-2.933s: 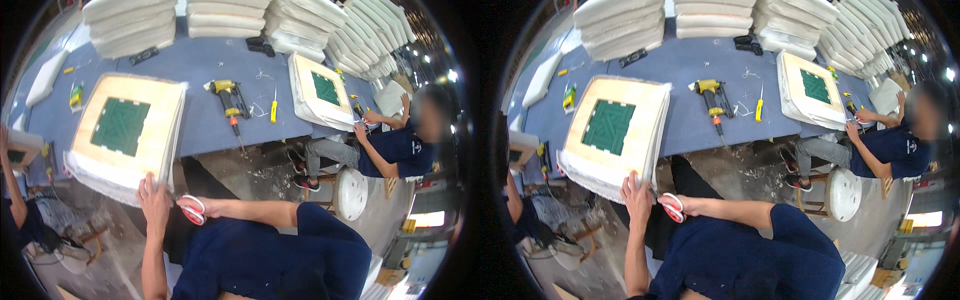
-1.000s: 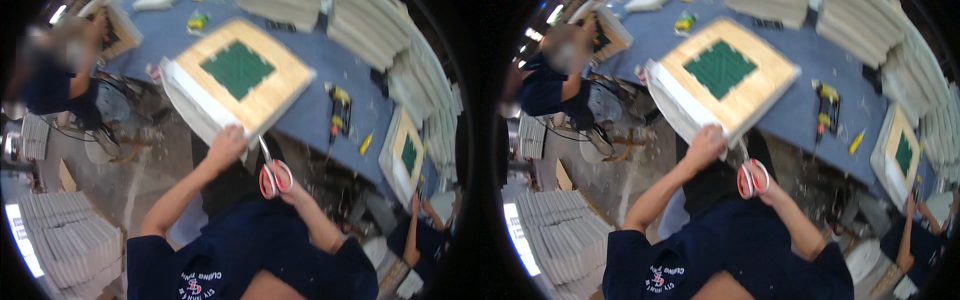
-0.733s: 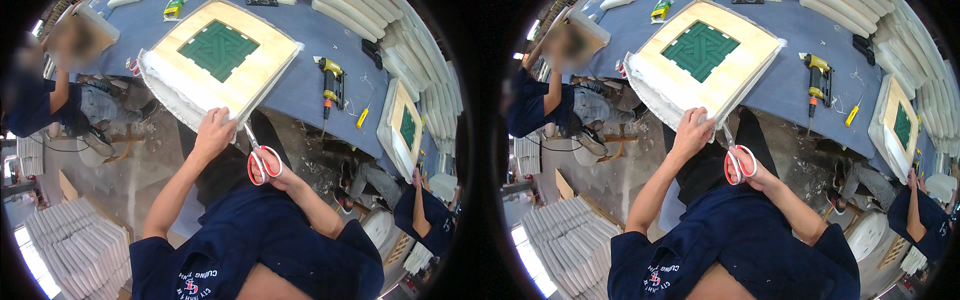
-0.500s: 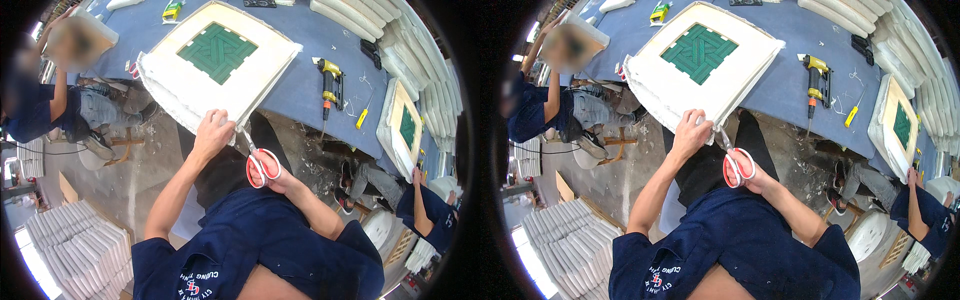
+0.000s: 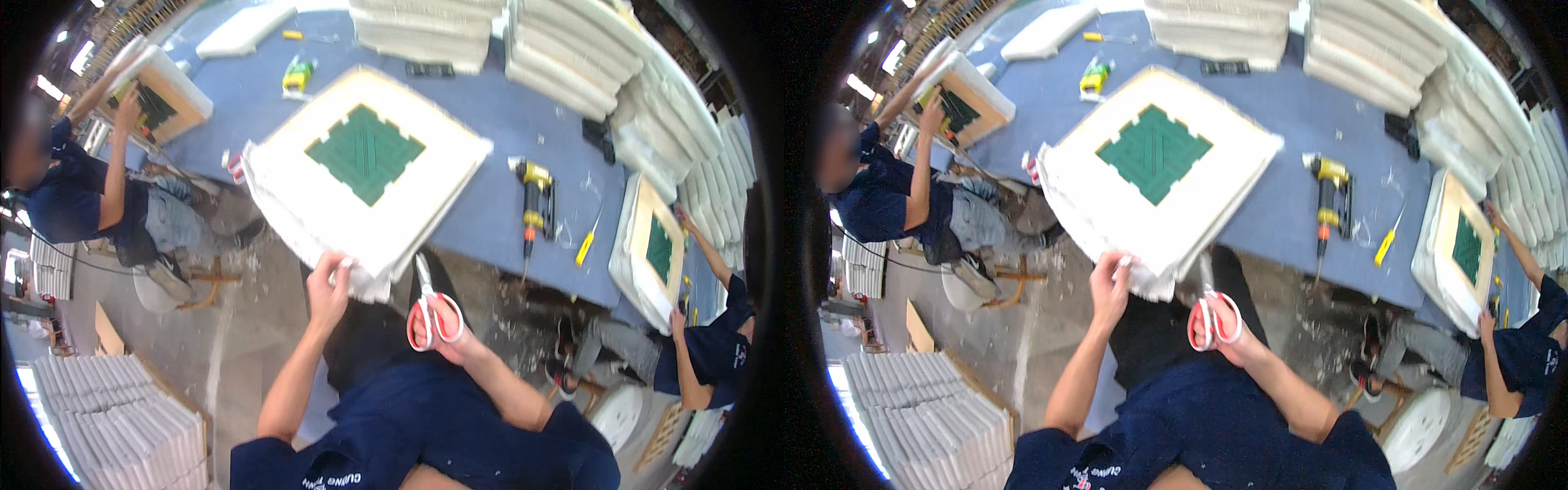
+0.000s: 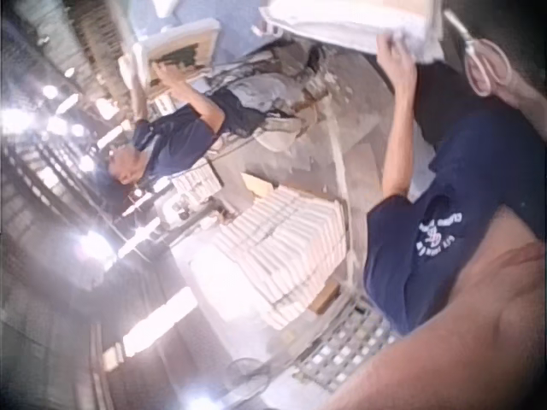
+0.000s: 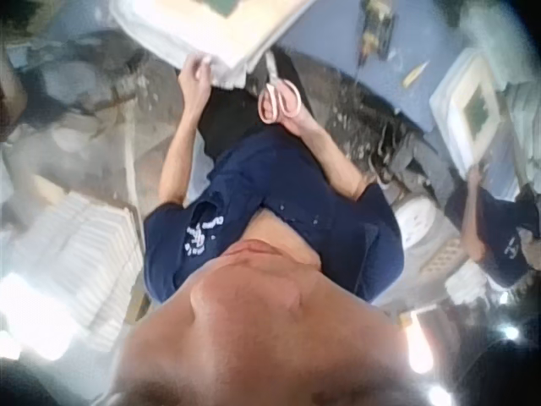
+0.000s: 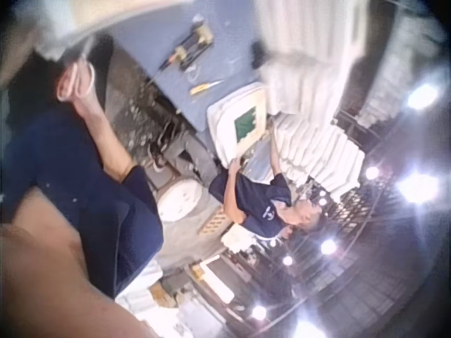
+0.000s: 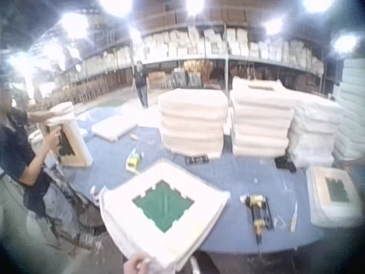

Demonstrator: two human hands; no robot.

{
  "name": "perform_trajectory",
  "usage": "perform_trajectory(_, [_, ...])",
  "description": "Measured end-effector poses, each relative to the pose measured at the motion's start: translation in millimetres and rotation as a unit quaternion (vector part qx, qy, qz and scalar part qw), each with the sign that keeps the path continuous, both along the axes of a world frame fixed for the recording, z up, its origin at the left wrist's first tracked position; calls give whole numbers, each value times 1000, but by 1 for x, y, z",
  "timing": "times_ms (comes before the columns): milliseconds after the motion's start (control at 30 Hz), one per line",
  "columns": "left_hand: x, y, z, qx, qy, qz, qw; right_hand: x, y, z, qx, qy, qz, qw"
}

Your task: The person wraps white fabric around rectangular foam blocks, staples the fabric to the wooden base using a staple gun, and trims excess fabric with scissors. The person repeats this process for multiple cushion units on a workbench in a factory setting.

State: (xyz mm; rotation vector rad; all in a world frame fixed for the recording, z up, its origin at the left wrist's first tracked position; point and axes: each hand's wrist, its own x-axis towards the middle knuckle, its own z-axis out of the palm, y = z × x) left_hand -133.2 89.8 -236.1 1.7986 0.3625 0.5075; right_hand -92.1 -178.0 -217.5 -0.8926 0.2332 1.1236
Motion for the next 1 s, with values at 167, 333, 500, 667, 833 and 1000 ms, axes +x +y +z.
perform_trajectory(167, [-42, 59, 12, -22, -30, 208, 977, 71, -51, -18, -161, -231, -110, 953])
perform_trajectory(333, [-65, 74, -6, 335, 157, 141, 918, 162, -80, -46, -481, -508, -126, 704])
perform_trajectory(500, [-29, 23, -49, -226, -25, 59, 972, 190, -57, -122, -578, -506, -182, 614])
perform_trajectory(667, [3, -39, -61, -341, 6, 86, 936, 205, -91, -158, -344, -367, -368, 782])
perform_trajectory(833, [-7, -22, -73, -459, 25, 75, 885, 203, -102, -151, -279, -330, -323, 842])
perform_trajectory(1000, [-16, -11, -54, -55, 264, 144, 952, 203, -101, -128, -256, -291, -299, 872])
